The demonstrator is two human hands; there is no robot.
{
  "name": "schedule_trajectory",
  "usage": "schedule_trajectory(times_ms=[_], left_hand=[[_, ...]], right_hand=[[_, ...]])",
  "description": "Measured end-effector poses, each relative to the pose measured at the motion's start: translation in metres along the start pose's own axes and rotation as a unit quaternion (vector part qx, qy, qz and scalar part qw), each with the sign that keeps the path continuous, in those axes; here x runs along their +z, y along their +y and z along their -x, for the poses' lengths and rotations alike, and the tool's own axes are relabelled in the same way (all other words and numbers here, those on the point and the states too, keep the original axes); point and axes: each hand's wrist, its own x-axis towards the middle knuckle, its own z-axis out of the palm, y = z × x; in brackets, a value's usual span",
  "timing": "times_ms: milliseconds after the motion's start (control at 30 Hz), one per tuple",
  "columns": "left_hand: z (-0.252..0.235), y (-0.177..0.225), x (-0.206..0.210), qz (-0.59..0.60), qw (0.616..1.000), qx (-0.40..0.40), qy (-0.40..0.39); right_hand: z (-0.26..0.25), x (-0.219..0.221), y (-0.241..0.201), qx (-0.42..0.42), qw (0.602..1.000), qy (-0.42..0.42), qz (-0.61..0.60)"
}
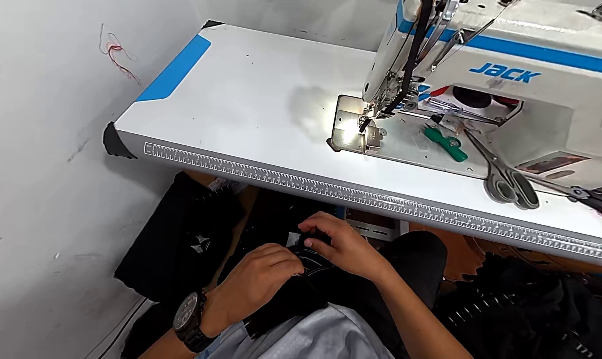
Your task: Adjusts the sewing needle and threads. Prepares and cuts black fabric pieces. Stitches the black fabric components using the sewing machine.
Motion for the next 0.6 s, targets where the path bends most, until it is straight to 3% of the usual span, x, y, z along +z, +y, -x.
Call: schedule_trajectory(times_ms=[167,367,467,600], left_hand=[[0.01,0.008,0.013,-0.071,0.996,0.002,0.061],[0.019,0.003,0.021,-0.12,0.99,0.064,-0.045],[0.018,-0.002,0.02,-0.102,0.991,0.006,-0.086],[0.008,-0.003,0.01,-0.046,0.987,-0.135,0.071]], right_hand=[[-0.006,0.006,0.002,0.034,0.998,-0.037,0.033],[-0.01,0.007,0.002,-0.009,0.996,-0.086,0.022],[-0.008,0.023,-0.001,-0.043,0.997,-0.008,0.056],[-0.005,0.039,0.001,-0.017,0.994,0.101,0.037]])
